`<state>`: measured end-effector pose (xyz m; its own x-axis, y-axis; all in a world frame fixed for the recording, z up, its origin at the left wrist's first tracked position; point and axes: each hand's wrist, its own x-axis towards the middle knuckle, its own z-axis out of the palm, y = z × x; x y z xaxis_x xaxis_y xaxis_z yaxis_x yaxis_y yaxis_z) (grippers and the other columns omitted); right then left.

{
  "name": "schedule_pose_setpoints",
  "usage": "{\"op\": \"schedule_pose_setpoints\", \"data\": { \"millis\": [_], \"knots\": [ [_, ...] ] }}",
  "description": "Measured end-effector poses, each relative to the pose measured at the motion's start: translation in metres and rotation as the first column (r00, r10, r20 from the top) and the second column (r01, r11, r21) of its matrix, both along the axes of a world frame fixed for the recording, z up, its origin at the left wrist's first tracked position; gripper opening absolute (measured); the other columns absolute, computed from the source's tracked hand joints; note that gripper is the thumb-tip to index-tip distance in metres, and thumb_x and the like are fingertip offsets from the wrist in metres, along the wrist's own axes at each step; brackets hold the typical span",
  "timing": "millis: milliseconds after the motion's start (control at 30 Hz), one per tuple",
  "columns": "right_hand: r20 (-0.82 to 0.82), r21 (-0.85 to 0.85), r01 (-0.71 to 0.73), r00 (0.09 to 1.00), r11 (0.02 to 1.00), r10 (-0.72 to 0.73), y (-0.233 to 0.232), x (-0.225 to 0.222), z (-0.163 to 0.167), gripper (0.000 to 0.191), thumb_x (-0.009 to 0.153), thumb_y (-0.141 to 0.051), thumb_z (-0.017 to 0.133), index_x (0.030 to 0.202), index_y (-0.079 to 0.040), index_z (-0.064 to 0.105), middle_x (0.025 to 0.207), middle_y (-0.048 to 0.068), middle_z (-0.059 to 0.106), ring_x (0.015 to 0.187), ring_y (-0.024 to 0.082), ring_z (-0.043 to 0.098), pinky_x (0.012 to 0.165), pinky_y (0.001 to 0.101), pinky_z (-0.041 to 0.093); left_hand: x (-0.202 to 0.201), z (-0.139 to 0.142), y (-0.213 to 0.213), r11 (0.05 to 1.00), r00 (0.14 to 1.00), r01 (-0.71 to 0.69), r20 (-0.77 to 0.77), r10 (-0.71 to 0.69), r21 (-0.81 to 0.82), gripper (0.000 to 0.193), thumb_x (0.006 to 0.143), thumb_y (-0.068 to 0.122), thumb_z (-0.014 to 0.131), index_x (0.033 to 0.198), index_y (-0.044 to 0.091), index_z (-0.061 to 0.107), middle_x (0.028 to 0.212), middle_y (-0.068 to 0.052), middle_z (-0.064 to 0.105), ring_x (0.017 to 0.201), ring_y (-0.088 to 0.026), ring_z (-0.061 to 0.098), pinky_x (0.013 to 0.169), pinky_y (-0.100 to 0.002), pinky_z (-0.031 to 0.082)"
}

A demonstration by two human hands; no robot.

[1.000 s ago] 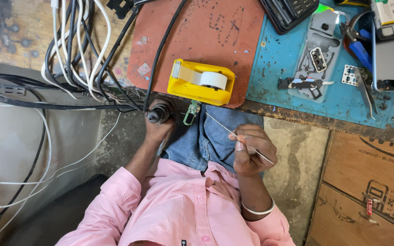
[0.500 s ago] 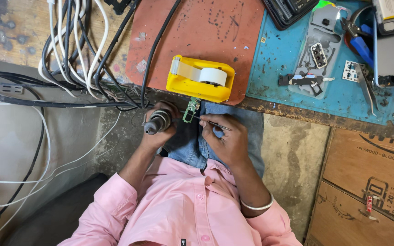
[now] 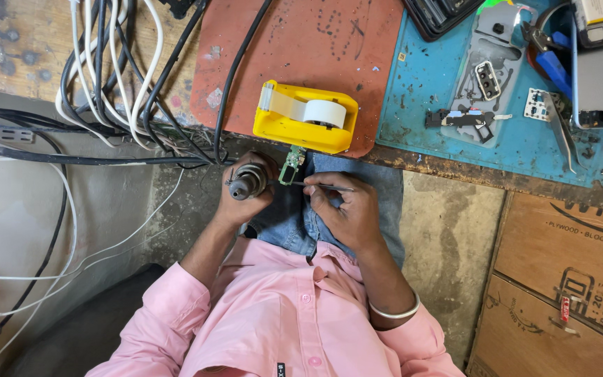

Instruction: The person disassembles a smartphone, removes the screen and battery, and uses a screwdriver to detach the charging port assembly. They then apply tape to the port and use a soldering iron to work on the component.

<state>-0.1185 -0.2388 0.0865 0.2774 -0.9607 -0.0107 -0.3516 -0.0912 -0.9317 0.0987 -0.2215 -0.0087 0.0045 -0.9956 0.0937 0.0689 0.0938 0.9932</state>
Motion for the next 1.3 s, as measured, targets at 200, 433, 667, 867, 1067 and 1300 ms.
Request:
{"op": "schedule_pose_setpoints", "data": {
  "millis": [200,433,667,867,1067,1300],
  "knots": [
    [0.097,0.018,0.020,0.995,1.000,-0.022,0.003,-0.005,-0.009,0.015,0.094,-0.006,0.069,0.106,0.002,0.073,0.091,0.010,0.079,0.085,0.015,0.076,0.075,0.0262,0.060,0.003,0.001,-0.001,0.998,0.996,-0.033,0.083,0.029,0.051,0.018,0.071,-0.001,0.067,0.087,0.004,0.059,0.092,-0.006,0.070,0.085,-0.013,0.066,0.079,-0.028,0.055],
    [0.417,-0.076,0.020,0.909,0.997,0.013,0.010,-0.017,-0.009,0.008,0.094,-0.002,0.068,0.098,0.005,0.069,0.088,0.015,0.072,0.080,0.018,0.070,0.073,0.0285,0.057,0.003,0.000,-0.006,0.998,0.998,-0.044,0.056,0.041,0.049,0.023,0.070,-0.001,0.068,0.091,0.004,0.061,0.090,-0.005,0.067,0.082,-0.011,0.063,0.076,-0.027,0.053],
    [0.708,-0.305,0.287,0.706,0.908,0.015,0.019,-0.016,-0.004,0.011,0.092,-0.002,0.064,0.101,0.004,0.066,0.085,0.017,0.069,0.071,0.022,0.068,0.067,0.0301,0.055,-0.014,-0.002,-0.016,1.000,0.996,0.001,0.093,-0.003,0.017,0.036,0.065,0.007,0.077,0.097,0.003,0.063,0.093,-0.005,0.064,0.085,-0.014,0.062,0.079,-0.028,0.052],
    [0.703,-0.118,0.306,0.698,0.945,-0.138,0.019,-0.015,-0.016,0.013,0.094,-0.001,0.066,0.105,0.006,0.067,0.093,0.022,0.070,0.081,0.026,0.068,0.071,0.0363,0.058,-0.028,0.003,-0.025,0.996,0.977,0.002,0.214,0.018,-0.093,0.037,0.065,0.012,0.083,0.096,0.003,0.064,0.096,-0.011,0.067,0.091,-0.025,0.067,0.085,-0.034,0.052],
    [0.702,-0.093,0.320,0.692,0.943,-0.166,0.017,-0.019,-0.027,0.013,0.095,-0.001,0.067,0.105,0.006,0.067,0.096,0.021,0.070,0.084,0.028,0.071,0.072,0.0374,0.059,-0.027,0.007,-0.028,0.990,0.952,-0.043,0.294,0.082,-0.136,0.036,0.068,0.017,0.088,0.091,0.004,0.064,0.092,-0.012,0.067,0.087,-0.028,0.068,0.084,-0.037,0.051],
    [0.705,-0.078,0.319,0.687,0.945,-0.174,0.014,-0.021,-0.034,0.014,0.095,-0.002,0.067,0.106,0.006,0.067,0.099,0.021,0.070,0.086,0.026,0.072,0.074,0.0369,0.060,-0.034,0.007,-0.035,0.995,0.950,-0.091,0.298,0.095,-0.027,0.050,0.063,0.018,0.087,0.102,-0.001,0.063,0.098,-0.015,0.068,0.093,-0.030,0.070,0.085,-0.037,0.054]
  ]
}}
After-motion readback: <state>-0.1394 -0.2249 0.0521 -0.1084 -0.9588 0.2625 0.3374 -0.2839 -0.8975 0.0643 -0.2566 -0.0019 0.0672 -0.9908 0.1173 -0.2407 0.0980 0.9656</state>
